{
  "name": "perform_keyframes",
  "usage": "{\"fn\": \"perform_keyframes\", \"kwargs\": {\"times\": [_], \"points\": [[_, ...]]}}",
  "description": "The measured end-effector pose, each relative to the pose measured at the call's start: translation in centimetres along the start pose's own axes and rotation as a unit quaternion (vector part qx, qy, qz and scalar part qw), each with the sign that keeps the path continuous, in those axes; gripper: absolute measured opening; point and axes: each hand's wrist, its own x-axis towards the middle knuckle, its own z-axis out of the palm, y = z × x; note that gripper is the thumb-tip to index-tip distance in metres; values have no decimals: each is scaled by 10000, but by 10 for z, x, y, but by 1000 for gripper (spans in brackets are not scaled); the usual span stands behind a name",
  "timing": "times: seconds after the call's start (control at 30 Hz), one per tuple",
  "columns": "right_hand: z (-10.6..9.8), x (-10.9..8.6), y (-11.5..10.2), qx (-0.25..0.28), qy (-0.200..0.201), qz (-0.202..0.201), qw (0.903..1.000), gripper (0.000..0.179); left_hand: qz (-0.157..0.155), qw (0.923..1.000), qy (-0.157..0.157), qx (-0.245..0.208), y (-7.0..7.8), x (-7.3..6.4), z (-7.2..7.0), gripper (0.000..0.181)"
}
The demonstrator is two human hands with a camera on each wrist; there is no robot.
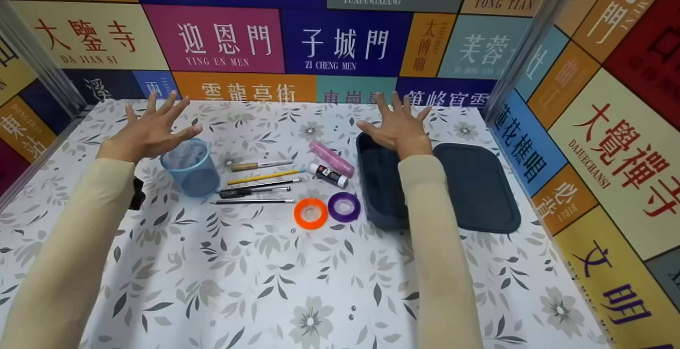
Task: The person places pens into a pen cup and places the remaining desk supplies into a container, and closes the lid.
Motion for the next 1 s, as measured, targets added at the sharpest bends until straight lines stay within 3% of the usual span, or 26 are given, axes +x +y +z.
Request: {"fn": "perform_keyframes", "kwargs": {"times": [0.43, 0.8, 1.0], "points": [[3, -14, -18, 326, -37, -499, 9982, 92, 305, 9985, 34, -460, -11, -13, 6, 93], [16, -29, -29, 944, 300, -928, 9907, 88, 241, 9948, 216, -970, -12, -31, 9, 92], [22, -37, -36, 1409, 407, -1144, 9825, 83, 117, 9882, 276, -1505, -17, -42, 17, 92]]}}
